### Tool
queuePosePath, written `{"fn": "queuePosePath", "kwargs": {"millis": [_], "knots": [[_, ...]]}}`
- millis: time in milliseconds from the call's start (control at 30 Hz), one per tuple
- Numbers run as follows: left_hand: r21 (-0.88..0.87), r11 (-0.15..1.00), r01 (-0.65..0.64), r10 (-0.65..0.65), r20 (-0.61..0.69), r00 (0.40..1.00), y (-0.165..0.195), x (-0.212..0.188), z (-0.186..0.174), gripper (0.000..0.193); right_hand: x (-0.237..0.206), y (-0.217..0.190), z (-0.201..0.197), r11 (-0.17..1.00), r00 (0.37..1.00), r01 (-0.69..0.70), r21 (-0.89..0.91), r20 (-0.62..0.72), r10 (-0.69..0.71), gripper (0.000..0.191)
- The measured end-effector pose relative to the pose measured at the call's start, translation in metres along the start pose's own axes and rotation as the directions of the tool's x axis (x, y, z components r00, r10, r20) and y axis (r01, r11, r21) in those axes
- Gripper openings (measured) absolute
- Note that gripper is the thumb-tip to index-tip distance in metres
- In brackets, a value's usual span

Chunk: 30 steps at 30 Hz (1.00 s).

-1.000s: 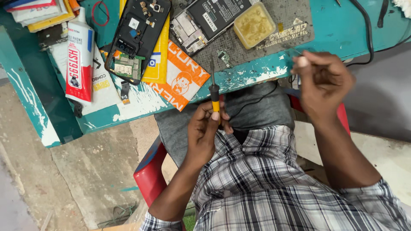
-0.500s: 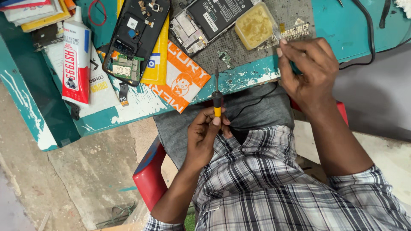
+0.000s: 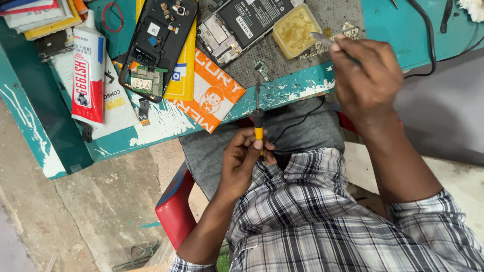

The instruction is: The person sits at a repair bench working on a disassembled smartphone. They hold a small phone component and use a screwdriver to pry and work on it, then set the component down, pick up the phone body resting on their lap, pour liquid from a bottle onto it, and press and fit parts of the phone together by hand.

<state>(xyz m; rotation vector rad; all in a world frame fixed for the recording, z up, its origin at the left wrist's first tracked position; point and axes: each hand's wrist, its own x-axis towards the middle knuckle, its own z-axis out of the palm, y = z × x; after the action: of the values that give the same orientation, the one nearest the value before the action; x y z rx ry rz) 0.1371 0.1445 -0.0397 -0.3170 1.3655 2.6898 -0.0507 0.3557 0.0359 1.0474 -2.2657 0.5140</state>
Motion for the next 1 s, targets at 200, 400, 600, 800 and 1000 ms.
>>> {"fn": "queuePosePath", "kwargs": {"millis": [200,400,600,800,1000], "knots": [[-0.029,0.998,0.056,-0.055,0.047,0.997,-0.012,-0.001,-0.001,0.023,0.011,-0.013,-0.007,0.996,0.995,0.044,-0.077,0.097,-0.037,0.022],[0.076,0.984,0.16,-0.162,0.019,0.987,-0.026,-0.006,0.003,0.025,-0.017,-0.011,-0.023,0.994,0.992,-0.066,-0.088,0.105,0.075,0.025],[0.231,0.952,0.201,-0.187,-0.082,0.979,-0.026,-0.014,0.008,0.027,-0.053,-0.011,-0.035,0.922,0.929,-0.365,0.129,0.122,0.35,0.02],[0.37,0.911,0.181,-0.119,-0.185,0.976,-0.013,-0.015,0.018,0.024,-0.064,-0.009,-0.032,0.903,0.896,-0.415,0.11,0.223,0.384,0.013],[0.488,0.863,0.126,-0.009,-0.234,0.972,-0.005,-0.014,0.027,0.021,-0.048,-0.024,-0.031,0.905,0.901,-0.404,0.138,0.229,0.367,0.009]]}}
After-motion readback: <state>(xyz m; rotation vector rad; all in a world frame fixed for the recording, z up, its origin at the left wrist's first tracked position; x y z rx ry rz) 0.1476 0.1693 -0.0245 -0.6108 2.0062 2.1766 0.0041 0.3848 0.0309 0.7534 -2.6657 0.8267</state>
